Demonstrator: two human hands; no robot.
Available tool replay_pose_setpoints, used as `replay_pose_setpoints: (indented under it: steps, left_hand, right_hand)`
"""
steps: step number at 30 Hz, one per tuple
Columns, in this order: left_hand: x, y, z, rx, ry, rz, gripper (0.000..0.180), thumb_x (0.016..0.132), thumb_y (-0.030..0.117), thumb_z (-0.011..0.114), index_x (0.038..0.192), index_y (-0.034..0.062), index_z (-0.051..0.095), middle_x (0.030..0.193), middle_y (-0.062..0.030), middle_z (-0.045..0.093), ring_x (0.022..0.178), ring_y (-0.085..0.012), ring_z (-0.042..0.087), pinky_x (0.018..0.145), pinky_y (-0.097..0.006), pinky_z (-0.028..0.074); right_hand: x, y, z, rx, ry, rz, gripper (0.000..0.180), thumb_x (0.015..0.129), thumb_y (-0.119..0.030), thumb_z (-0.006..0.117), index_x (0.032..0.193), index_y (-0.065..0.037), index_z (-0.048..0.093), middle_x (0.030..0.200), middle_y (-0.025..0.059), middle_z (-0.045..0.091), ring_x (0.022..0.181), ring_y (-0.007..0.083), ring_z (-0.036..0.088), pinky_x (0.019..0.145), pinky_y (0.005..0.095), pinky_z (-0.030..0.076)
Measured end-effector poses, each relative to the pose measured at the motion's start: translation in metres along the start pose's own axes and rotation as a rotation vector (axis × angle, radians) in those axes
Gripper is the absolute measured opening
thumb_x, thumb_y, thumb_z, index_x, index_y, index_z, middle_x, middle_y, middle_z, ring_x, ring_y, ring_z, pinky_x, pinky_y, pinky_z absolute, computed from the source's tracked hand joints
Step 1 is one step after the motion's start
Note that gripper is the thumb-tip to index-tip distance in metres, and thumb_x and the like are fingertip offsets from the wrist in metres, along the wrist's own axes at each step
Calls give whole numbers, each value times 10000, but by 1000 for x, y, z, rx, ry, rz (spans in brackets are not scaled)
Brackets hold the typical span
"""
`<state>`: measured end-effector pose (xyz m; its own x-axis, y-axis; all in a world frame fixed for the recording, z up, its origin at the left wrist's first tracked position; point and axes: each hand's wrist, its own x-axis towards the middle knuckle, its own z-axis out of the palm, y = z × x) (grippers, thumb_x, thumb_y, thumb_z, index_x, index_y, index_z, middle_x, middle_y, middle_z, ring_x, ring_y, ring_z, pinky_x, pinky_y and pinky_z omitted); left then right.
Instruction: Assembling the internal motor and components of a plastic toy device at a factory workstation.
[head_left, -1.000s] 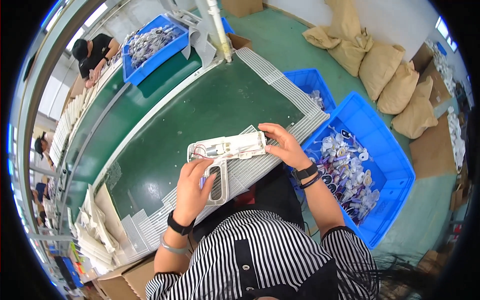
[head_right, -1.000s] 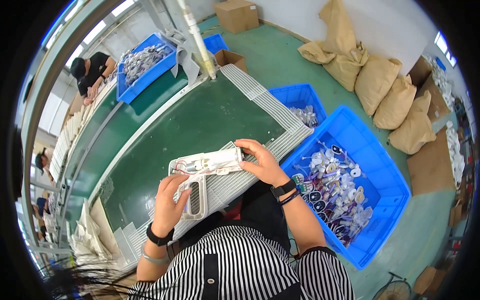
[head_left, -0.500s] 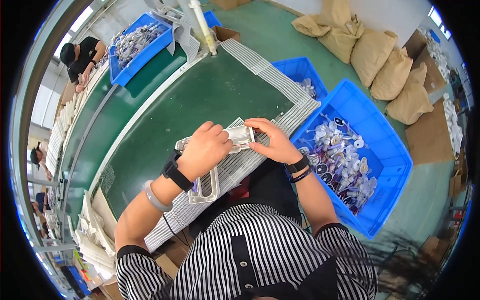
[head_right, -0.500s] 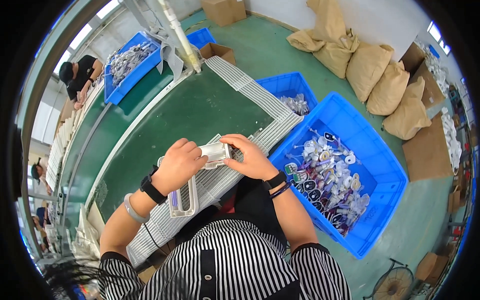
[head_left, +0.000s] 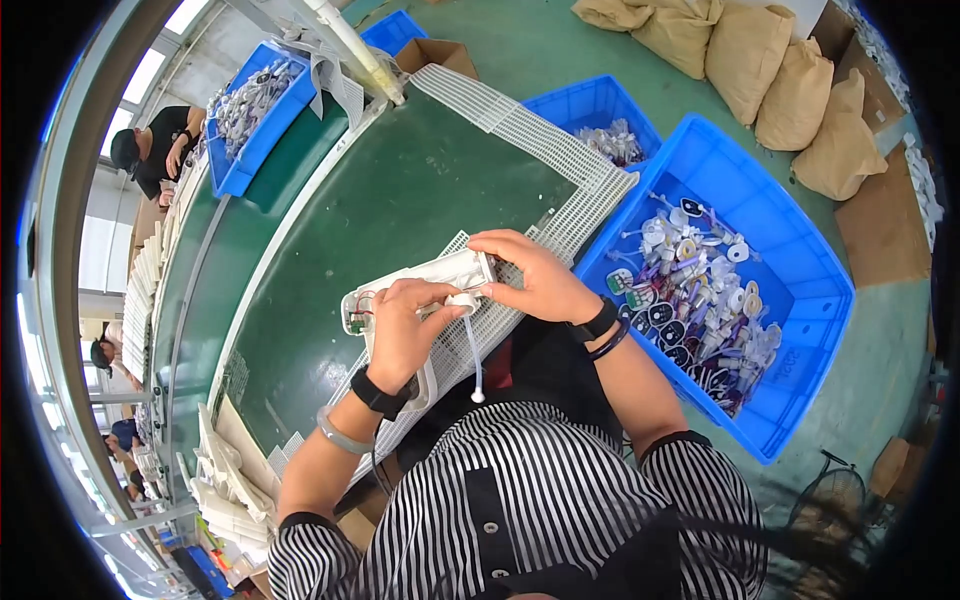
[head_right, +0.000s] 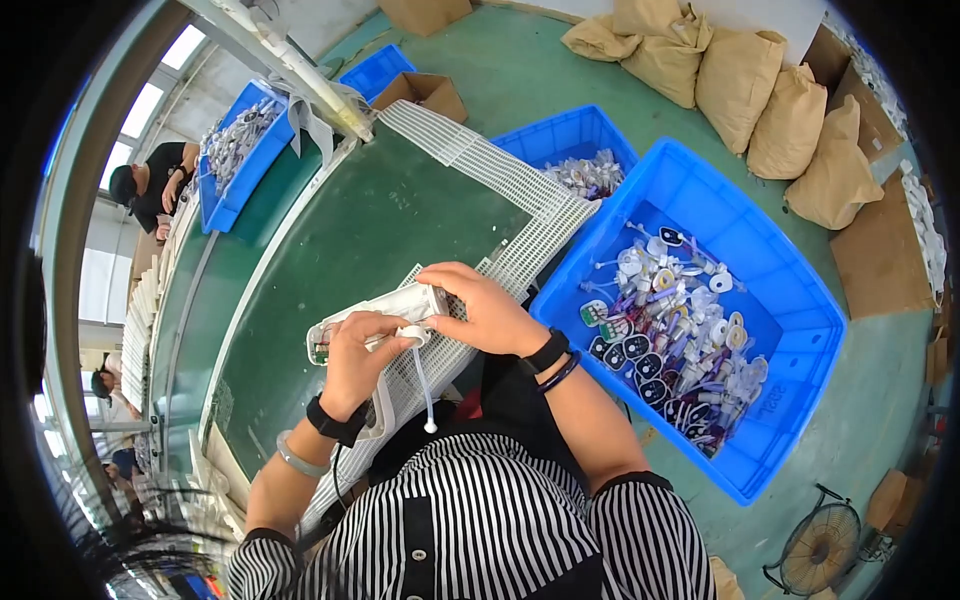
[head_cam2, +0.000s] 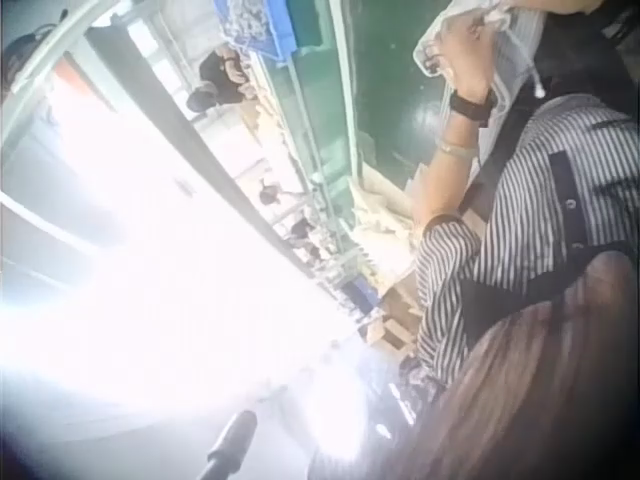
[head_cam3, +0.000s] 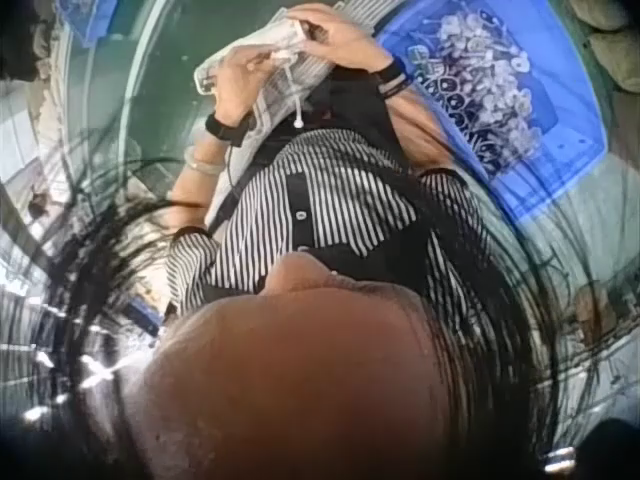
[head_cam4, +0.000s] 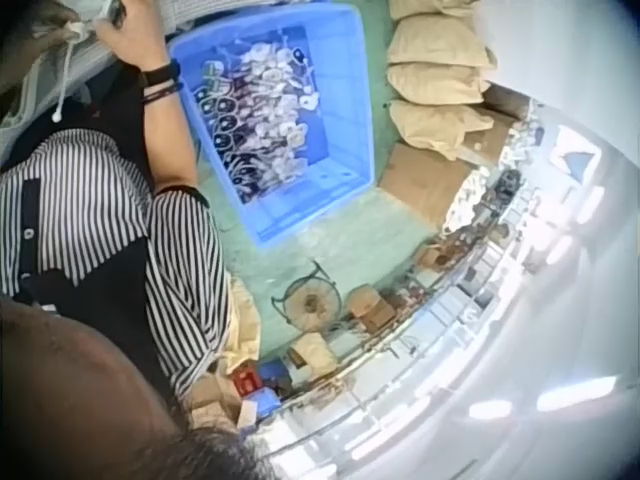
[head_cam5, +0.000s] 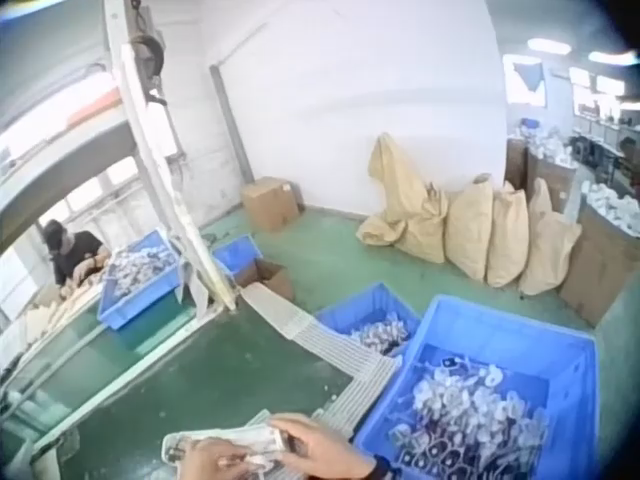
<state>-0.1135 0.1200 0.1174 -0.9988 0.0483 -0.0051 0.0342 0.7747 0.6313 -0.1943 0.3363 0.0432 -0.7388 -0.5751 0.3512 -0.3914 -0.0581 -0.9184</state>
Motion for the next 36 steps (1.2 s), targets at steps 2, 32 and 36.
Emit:
replay_pose_setpoints:
  steps: [2, 32, 36]
  left_hand:
    - [-3, 3, -1, 57, 8, 19, 234, 782, 212, 827, 997, 130, 784, 896, -35, 726, 1001, -215, 625, 955, -433, 394]
    - [-8, 11, -4, 328, 105, 192, 202, 826, 118, 759, 1011, 86, 685, 914, -98, 677, 921, -305, 640, 857, -424, 460]
    - [-9, 1, 3, 293, 146, 152, 200, 823, 140, 766, 1007, 103, 698, 909, -74, 690, 931, -286, 635, 909, -418, 419]
  right_hand:
    - [-1, 1, -1, -6, 3, 3, 560, 870, -116, 730, 1394, -30, 554, 1410, 163, 546, 1283, 297, 552, 1081, 388, 450]
    - [2, 2, -1, 18, -25, -10, 492, 870, -94, 734, 1349, -72, 626, 1396, 170, 542, 1281, 315, 553, 1051, 384, 466]
    - [3, -1, 0, 25, -45, -6, 492, 874, -98, 734, 1353, -69, 623, 1399, 171, 540, 1286, 315, 550, 1055, 381, 464]
